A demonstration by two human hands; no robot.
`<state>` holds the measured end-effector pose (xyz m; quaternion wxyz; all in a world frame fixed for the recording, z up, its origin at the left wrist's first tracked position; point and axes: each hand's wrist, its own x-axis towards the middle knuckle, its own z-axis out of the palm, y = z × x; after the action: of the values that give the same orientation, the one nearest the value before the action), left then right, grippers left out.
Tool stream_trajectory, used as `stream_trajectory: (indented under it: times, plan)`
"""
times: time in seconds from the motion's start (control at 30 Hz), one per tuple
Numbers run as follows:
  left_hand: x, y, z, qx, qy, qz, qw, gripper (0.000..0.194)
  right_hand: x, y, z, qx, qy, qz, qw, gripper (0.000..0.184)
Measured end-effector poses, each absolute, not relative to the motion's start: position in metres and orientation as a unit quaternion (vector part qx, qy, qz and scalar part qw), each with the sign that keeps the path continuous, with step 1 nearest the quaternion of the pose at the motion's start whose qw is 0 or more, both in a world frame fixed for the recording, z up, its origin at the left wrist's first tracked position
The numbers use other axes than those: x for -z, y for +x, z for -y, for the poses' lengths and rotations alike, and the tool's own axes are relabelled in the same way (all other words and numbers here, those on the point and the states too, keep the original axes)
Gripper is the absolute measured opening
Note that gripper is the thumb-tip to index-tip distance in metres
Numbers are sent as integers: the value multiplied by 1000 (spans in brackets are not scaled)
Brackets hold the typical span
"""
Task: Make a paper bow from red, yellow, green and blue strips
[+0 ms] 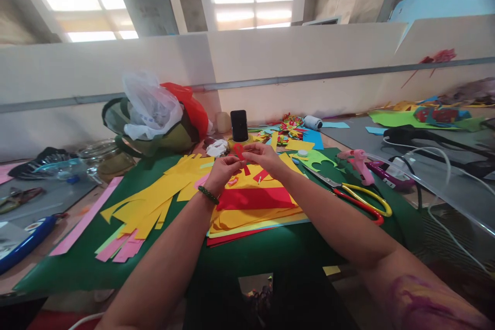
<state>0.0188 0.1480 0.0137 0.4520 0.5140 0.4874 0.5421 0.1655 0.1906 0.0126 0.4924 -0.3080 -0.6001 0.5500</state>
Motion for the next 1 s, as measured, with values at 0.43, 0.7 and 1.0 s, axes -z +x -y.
stream_trajectory:
  times: [0.43,0.7,1.0]
  plan:
    - [-15,17,-149,-588,478,-479,443,38,-8,164,-189,-510,-331,658,444,31]
    - [-18,15,-148,-552,477,-503,464,39,-12,167,-189,-499,-342,678,417,30]
    - [-20,11,-148,-543,484,-512,457,30,-15,174,-187,-503,-325,700,389,30]
